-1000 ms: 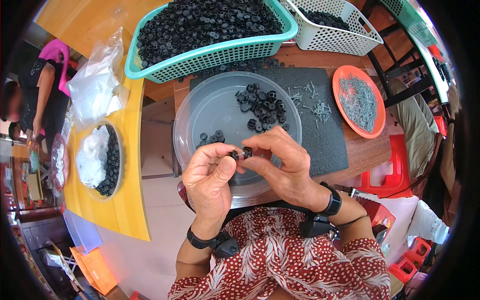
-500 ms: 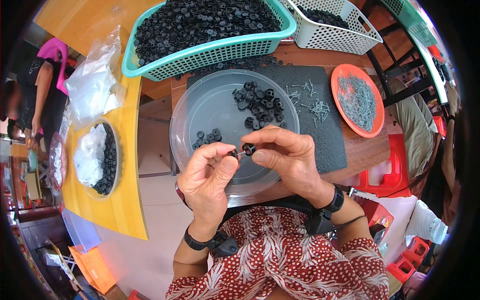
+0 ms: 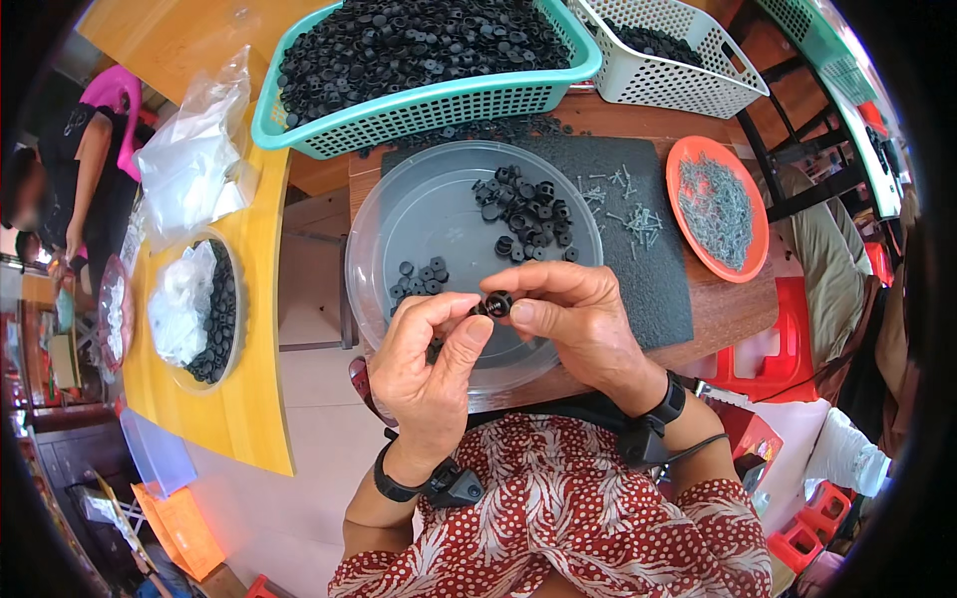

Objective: The recorder manually assembles small black plastic hardware components by inserting screws into pre-drilled holes at a workstation.

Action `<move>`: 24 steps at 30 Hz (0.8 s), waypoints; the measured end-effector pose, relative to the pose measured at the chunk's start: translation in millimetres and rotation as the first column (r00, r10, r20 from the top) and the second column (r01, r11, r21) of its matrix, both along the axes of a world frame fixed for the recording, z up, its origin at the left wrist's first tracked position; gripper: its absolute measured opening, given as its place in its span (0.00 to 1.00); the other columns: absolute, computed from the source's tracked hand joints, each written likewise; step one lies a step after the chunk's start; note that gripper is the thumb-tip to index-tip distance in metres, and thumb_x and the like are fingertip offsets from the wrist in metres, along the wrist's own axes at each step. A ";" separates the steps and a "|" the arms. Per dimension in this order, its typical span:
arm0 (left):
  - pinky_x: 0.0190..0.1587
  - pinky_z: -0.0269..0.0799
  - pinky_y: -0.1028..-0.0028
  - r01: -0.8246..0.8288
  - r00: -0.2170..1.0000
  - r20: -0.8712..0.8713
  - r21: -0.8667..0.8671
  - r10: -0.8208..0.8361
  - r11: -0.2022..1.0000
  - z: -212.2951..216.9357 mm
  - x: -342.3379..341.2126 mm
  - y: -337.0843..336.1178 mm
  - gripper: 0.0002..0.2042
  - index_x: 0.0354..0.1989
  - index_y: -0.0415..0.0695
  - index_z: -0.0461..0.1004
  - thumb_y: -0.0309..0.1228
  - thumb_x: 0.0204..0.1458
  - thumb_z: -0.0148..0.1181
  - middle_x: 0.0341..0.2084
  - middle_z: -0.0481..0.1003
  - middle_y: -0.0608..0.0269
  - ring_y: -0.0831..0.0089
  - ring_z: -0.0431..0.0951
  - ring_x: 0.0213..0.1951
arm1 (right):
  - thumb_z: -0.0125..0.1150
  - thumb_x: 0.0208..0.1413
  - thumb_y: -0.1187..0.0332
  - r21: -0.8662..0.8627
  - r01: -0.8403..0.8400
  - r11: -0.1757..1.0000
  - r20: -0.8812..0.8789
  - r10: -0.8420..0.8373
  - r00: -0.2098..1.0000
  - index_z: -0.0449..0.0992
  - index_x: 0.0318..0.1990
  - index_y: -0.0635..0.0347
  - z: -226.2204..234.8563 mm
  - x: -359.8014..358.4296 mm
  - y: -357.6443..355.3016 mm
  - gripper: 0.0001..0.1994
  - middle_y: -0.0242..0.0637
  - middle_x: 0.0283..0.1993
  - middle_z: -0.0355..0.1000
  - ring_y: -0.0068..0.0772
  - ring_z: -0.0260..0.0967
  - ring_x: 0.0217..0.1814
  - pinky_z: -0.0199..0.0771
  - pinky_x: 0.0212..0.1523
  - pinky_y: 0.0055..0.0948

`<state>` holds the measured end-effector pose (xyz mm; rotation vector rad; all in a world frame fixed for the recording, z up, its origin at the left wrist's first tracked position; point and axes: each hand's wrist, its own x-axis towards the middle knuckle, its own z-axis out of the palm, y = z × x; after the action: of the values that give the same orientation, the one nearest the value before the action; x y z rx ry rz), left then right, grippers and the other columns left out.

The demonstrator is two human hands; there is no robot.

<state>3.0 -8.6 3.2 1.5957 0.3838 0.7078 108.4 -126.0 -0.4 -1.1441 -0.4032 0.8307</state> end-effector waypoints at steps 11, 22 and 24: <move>0.27 0.64 0.82 -0.077 0.996 0.047 0.168 0.070 0.983 -5.4 7.1 -1.0 0.08 0.33 0.35 0.74 0.23 0.46 0.64 0.25 0.71 0.64 0.80 0.68 0.24 | 0.57 0.50 0.81 -0.006 0.011 1.000 0.056 -0.010 0.998 0.77 0.43 0.62 -2.9 -0.6 0.5 0.13 0.29 0.36 0.74 0.15 0.65 0.35 0.68 0.36 0.16; 0.30 0.64 0.84 0.041 0.999 -0.024 -0.111 -0.044 0.993 -6.4 5.1 0.4 0.09 0.35 0.36 0.73 0.22 0.45 0.64 0.26 0.70 0.69 0.84 0.67 0.27 | 0.58 0.48 0.82 -0.001 0.136 0.991 0.231 -0.132 0.964 0.75 0.43 0.63 -6.9 -7.5 2.4 0.13 0.30 0.36 0.72 0.17 0.67 0.39 0.69 0.40 0.19; 0.31 0.64 0.84 0.057 0.998 -0.023 -0.184 -0.062 0.981 -0.7 6.4 0.1 0.10 0.36 0.36 0.73 0.22 0.45 0.64 0.26 0.70 0.69 0.85 0.67 0.28 | 0.59 0.48 0.83 0.010 0.135 0.991 0.200 -0.134 0.970 0.74 0.43 0.63 -8.7 -6.9 2.0 0.13 0.31 0.36 0.72 0.18 0.67 0.40 0.69 0.42 0.19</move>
<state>9.4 -8.5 2.5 1.4384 0.4090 0.5876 101.5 -124.0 -9.0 -1.2494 -0.4851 0.5996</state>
